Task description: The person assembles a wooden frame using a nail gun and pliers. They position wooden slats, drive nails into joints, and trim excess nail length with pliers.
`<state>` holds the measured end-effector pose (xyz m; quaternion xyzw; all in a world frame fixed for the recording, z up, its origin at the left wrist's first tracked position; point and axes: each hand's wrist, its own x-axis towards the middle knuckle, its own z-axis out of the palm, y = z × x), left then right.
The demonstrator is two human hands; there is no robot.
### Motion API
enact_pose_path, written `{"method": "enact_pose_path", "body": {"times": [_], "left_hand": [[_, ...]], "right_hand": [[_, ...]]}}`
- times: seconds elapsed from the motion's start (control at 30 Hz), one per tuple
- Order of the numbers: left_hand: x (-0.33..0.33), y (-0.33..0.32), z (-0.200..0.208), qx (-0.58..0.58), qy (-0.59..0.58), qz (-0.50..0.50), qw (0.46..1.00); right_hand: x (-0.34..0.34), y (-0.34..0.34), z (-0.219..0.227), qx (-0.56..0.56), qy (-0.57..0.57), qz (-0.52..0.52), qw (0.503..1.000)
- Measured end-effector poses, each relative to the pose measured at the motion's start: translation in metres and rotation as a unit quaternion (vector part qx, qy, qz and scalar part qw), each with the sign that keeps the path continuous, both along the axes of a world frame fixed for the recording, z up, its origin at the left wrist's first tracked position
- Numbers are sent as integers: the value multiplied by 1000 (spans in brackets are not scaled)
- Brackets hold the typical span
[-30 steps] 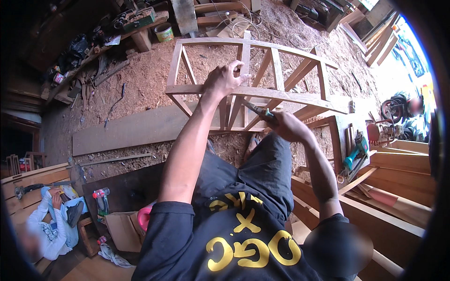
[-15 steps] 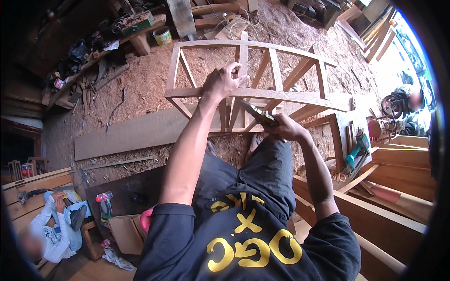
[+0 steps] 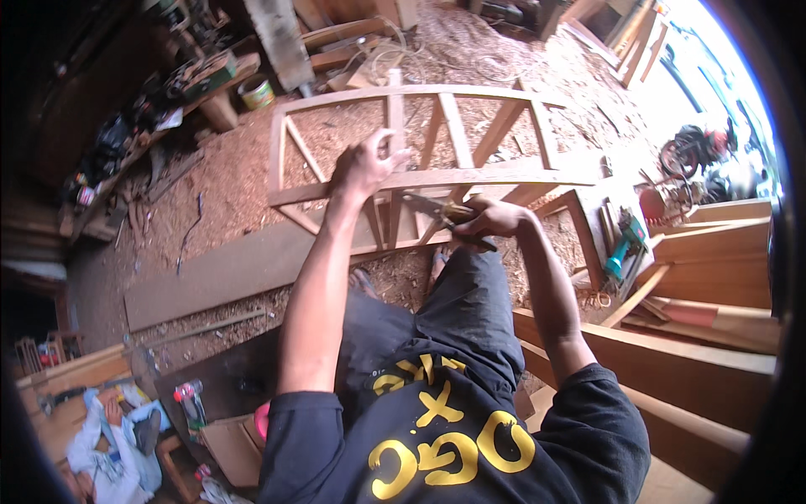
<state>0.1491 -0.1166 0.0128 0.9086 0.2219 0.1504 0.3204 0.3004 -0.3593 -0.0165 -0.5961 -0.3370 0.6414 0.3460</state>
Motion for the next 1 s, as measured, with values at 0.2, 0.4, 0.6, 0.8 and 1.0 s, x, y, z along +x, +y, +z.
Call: {"method": "enact_pose_path", "body": {"times": [0.2, 0.4, 0.6, 0.8, 1.0], "left_hand": [[1, 6, -7, -7, -35, 1, 999], [2, 6, -7, 27, -26, 0, 999], [3, 8, -13, 30, -30, 0, 999], [4, 4, -10, 35, -34, -4, 999], [7, -3, -2, 36, -29, 4, 999]], "right_hand": [[-21, -4, -30, 35, 212, -26, 976], [-39, -4, -12, 148, -282, 7, 948], [-85, -4, 19, 101, -639, -48, 761], [-35, -8, 12, 40, -186, 19, 981], [-50, -12, 13, 94, -411, 12, 907]]}}
